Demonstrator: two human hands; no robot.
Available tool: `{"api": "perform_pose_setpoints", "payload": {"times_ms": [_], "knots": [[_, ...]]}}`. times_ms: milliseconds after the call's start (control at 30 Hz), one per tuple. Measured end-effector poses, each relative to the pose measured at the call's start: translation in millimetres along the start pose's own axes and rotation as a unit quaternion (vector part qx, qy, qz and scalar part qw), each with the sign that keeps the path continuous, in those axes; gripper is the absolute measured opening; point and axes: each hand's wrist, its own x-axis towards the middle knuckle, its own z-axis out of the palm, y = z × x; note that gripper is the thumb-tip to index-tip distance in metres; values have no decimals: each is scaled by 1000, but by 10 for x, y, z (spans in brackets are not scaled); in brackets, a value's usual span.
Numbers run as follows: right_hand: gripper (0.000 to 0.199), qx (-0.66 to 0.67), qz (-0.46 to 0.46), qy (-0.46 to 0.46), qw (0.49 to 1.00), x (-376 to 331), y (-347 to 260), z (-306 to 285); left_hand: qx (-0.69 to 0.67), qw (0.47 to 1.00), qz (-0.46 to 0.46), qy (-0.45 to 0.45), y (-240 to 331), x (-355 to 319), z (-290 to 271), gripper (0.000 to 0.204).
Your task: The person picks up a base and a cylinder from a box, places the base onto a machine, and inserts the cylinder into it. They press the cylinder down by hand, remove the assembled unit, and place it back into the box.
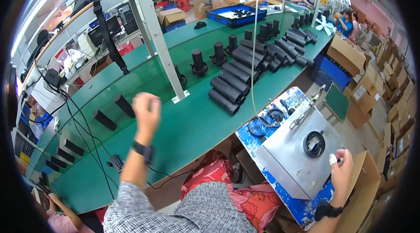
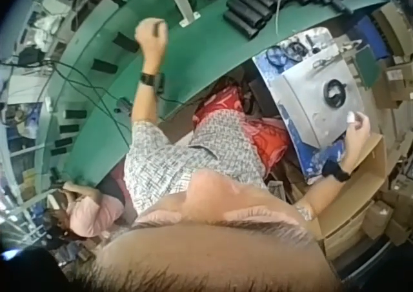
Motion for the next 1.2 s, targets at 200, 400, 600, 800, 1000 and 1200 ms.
{"api": "perform_pose_setpoints", "payload": {"times_ms": [200, 400, 600, 800, 1000, 1200], "knots": [[17, 126, 17, -137, 982, -358, -574, -138, 320, 928, -151, -117, -2499, 67, -527, 60], [21, 155, -74, -186, 967, -709, -897, -151, 115, 984, -79, -111, -2580, -20, -266, 64], [44, 195, -134, -285, 929, -736, -1065, 199, -130, 990, 14, -48, 576, 17, -199, 54], [55, 146, -178, -84, 970, -747, -1370, 540, -517, 813, 146, -222, 3200, -431, 95, 64], [58, 339, -5, 111, 934, -20, -534, 433, -510, 821, 89, -241, 3347, -670, 879, 43], [62, 297, -28, 150, 943, 274, -43, 742, -422, 851, 188, -250, 3146, -1113, 1008, 29]]}}
